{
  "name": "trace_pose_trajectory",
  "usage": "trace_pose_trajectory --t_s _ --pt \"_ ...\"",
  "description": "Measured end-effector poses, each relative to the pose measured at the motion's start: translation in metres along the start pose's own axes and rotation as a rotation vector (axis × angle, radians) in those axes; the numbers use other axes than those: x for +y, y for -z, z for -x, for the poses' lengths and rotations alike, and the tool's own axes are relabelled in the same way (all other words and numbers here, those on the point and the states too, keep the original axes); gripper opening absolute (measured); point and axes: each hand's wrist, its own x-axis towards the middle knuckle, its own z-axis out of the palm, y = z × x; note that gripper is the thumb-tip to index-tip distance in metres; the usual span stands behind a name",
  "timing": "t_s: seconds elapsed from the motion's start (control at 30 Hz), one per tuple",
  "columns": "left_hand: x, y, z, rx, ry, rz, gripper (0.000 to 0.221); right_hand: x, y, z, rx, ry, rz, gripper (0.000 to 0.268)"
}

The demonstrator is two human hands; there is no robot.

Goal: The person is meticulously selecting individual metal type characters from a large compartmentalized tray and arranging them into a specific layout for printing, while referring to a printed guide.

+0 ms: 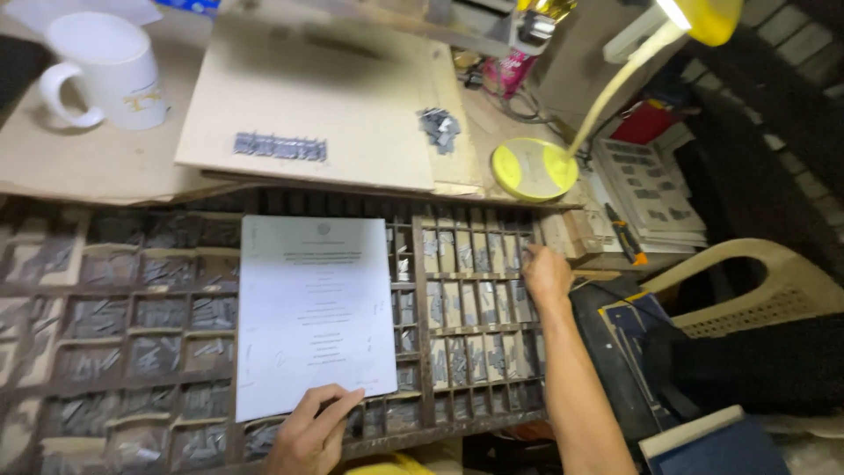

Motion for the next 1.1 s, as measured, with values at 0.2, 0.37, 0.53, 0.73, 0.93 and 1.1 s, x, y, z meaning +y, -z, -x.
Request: trace_pose_trajectory --t_s 0.2,0.37,0.53,0.73,0.93,1.1 --pt "0.014 0.007 -0.011 0.143 -0.105 0.023 0.041 -0.008 0.012 0.021 0.027 0.106 0.019 0.03" --pt "0.018 0.01 -0.012 0.186 -0.115 0.04 0.041 -0.003 0.014 0.031 0.048 0.199 0.011 0.02" --pt "0.014 0.007 -0.012 0.183 -0.092 0.059 0.041 -0.02 0.048 0.097 0.305 0.307 -0.422 0.031" --pt "0.034 0.004 -0.023 0.237 -0.081 0.095 0.038 -0.034 0.048 0.208 -0.238 -0.104 -1.59 0.053" --pt "0.066 0.002 -0.045 0.182 -0.171 0.123 0.03 -0.046 0.043 0.265 -0.232 -0.025 -1.717 0.023" --pt "0.091 0.007 -0.062 0.102 -0.232 0.387 0.044 -0.055 0.05 0.289 -0.137 0.052 -1.72 0.02"
